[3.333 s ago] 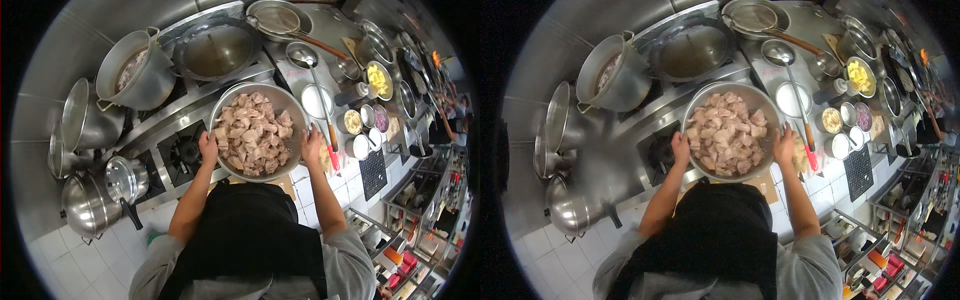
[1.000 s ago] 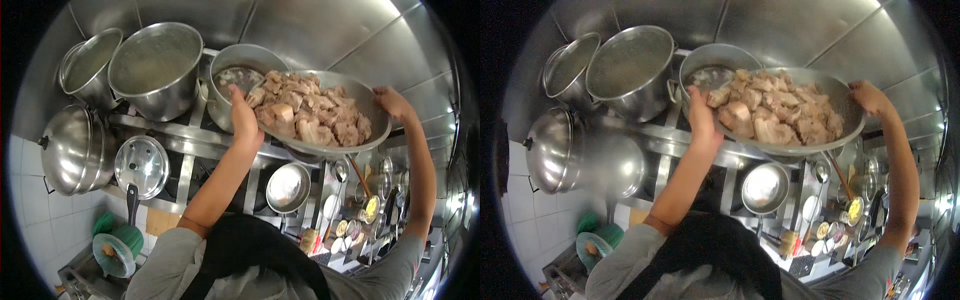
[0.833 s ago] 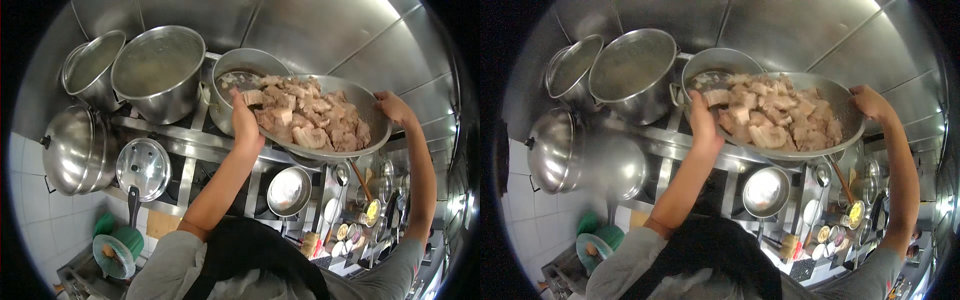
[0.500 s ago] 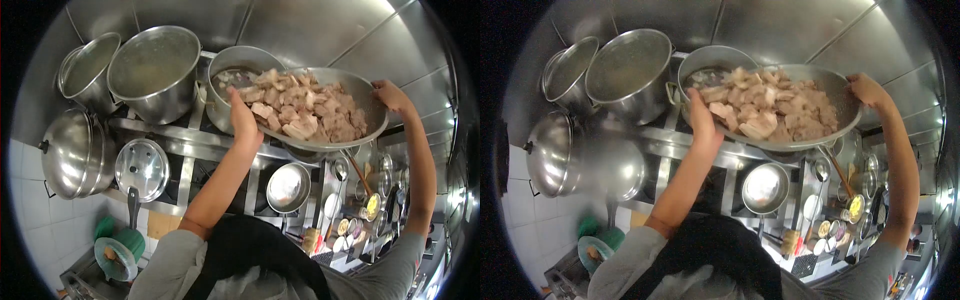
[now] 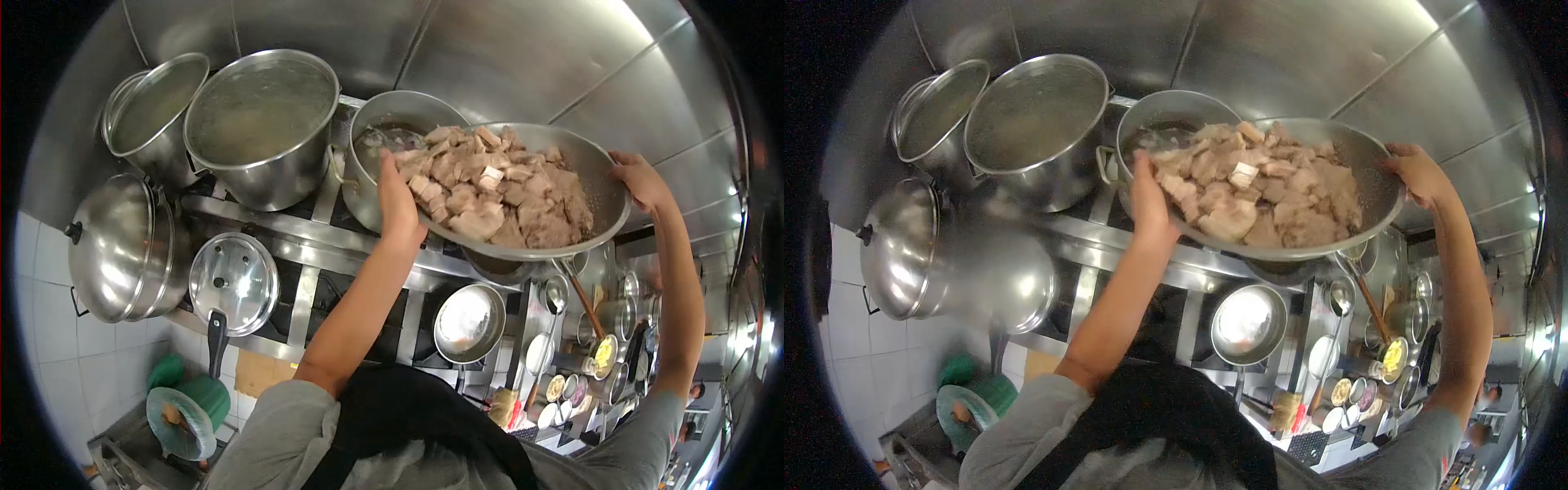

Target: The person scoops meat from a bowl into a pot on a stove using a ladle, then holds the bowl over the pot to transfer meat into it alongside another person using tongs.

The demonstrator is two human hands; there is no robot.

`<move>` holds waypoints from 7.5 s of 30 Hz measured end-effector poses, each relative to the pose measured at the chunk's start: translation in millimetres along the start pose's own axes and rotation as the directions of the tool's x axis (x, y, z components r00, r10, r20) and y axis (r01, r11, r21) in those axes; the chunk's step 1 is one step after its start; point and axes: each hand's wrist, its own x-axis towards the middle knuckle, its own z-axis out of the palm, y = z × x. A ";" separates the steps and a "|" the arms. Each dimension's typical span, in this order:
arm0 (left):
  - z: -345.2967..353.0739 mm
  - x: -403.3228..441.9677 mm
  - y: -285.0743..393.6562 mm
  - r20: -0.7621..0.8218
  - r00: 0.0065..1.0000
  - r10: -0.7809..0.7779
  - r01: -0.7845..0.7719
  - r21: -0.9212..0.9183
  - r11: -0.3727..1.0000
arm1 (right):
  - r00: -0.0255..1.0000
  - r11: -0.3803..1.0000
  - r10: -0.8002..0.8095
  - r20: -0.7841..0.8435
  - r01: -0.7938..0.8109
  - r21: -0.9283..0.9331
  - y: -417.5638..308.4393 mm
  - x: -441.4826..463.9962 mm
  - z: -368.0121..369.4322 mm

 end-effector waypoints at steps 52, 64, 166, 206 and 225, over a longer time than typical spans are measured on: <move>-11.7 3.0 6.8 -0.055 0.996 0.066 -0.066 -0.005 0.998 | 0.963 0.986 -0.160 -0.218 0.143 -0.090 -53.9 8.4 38.4; -30.6 20.8 -10.8 -0.046 0.991 0.125 -0.119 0.118 0.986 | 0.985 0.981 -0.133 -0.114 0.115 -0.155 -76.7 16.7 43.4; -29.9 7.5 -39.4 0.234 0.827 0.511 -0.514 0.682 0.520 | 0.978 0.970 -0.153 -0.143 0.121 -0.213 -113.6 52.3 50.2; -45.4 16.7 -43.6 0.350 0.731 0.586 -0.620 0.700 0.355 | 0.976 0.934 -0.156 -0.152 0.095 -0.345 -108.7 39.6 57.2; -63.6 -2.8 -28.7 0.665 0.464 0.585 -0.839 0.542 0.050 | 0.988 0.953 -0.098 -0.115 0.060 -0.298 -91.1 56.0 52.6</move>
